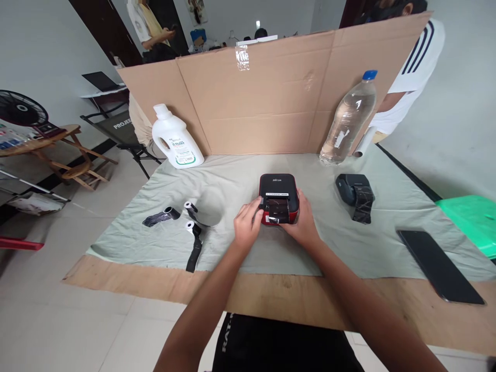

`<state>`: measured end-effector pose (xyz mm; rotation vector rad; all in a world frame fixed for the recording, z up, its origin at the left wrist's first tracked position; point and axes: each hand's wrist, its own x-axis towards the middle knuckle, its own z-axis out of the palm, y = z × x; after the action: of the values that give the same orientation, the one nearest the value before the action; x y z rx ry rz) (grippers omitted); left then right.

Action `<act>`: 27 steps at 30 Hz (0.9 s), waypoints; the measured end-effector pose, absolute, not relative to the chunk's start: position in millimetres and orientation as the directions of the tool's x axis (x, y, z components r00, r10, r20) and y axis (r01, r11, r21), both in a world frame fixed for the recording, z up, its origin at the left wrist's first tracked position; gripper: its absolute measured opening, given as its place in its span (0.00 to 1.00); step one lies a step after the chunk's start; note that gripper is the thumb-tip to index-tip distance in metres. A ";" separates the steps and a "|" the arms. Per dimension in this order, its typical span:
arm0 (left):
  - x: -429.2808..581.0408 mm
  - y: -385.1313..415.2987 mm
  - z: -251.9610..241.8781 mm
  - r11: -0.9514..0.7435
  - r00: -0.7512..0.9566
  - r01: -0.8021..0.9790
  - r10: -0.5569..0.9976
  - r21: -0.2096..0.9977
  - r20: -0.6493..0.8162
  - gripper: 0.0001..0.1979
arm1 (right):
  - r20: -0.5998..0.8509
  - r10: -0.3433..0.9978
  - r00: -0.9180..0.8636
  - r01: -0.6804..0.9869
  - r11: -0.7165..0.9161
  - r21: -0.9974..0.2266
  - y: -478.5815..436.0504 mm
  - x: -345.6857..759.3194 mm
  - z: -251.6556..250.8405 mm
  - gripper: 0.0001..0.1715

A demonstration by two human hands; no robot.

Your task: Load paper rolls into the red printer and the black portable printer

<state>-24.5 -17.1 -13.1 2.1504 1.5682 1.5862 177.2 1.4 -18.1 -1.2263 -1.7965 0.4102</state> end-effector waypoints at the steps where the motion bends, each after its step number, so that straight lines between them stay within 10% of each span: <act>1: -25.6 -17.3 -12.8 -0.524 -0.002 0.675 0.703 0.520 0.711 0.21 | 0.519 0.848 -0.107 0.583 0.477 -0.658 1.6 178.5 -20.2 0.64; 13: -25.5 -9.3 -19.1 -0.537 -0.049 0.581 0.727 0.612 0.685 0.18 | 0.670 0.723 -0.167 0.619 0.606 -0.500 11.9 187.3 -32.2 0.62; 20: -22.8 -15.9 -23.0 -0.611 0.128 0.674 0.649 0.414 0.750 0.20 | 0.663 0.726 -0.183 0.580 0.624 -0.524 9.9 189.2 -29.4 0.63; 27: -22.4 -16.6 -20.2 -0.602 0.157 0.680 0.677 0.418 0.719 0.22 | 0.577 0.773 -0.264 0.333 0.634 -0.698 13.8 214.6 -19.8 0.41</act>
<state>-22.4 -16.6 -20.2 2.3922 1.4033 1.4842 214.6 13.8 -19.8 -0.8835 -1.8539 0.5504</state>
